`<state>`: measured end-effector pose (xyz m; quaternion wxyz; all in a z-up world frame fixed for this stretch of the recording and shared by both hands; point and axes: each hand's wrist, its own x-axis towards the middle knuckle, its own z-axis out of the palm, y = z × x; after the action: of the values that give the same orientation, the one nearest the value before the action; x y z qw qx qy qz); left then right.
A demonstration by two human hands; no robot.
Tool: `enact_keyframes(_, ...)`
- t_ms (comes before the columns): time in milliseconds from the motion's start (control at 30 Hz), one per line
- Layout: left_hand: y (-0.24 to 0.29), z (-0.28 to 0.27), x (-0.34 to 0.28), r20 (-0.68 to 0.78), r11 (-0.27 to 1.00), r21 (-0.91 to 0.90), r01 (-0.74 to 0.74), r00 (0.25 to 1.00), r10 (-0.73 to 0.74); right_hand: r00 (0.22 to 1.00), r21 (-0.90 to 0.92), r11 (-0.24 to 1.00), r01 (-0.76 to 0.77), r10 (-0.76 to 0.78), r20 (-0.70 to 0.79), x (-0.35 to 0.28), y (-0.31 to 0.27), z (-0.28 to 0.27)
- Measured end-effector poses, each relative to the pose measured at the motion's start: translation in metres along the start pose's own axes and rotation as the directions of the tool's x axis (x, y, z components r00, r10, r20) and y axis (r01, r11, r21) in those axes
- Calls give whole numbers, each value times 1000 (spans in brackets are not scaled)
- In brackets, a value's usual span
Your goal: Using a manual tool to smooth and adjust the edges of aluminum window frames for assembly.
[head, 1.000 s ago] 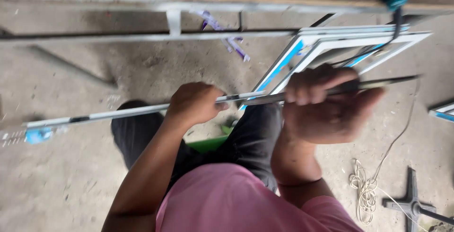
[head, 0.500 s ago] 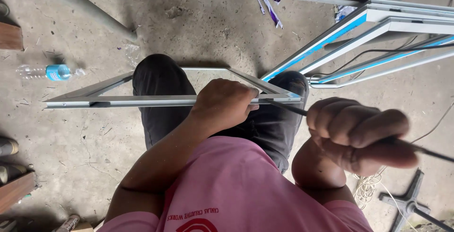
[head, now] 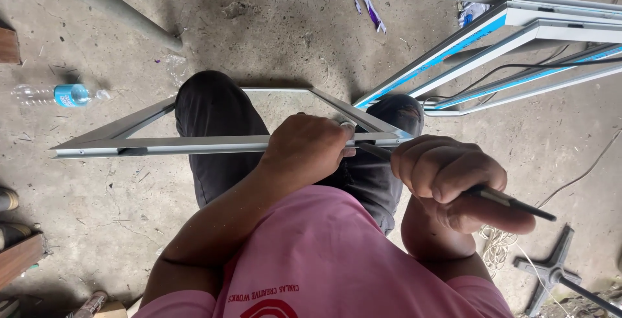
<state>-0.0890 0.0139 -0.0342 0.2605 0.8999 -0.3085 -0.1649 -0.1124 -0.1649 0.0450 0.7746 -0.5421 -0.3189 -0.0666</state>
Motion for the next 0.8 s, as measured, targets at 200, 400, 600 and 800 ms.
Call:
enact_keyframes(200,7,-4,6,128,994,-14,113,986,-110,997,-119,993,-22,13,-82,11,-6,25)
enact_keyframes(400,7,7,7,112,995,26,96,989,-98,988,-92,996,-16,2,-153,-6,17,22)
enact_keyframes(600,5,4,-3,127,994,1,113,986,-112,954,-303,950,68,-150,-259,6,-33,36)
enact_keyframes(800,9,-9,4,195,992,-31,125,974,-117,964,-318,943,95,-167,-208,-2,-16,41)
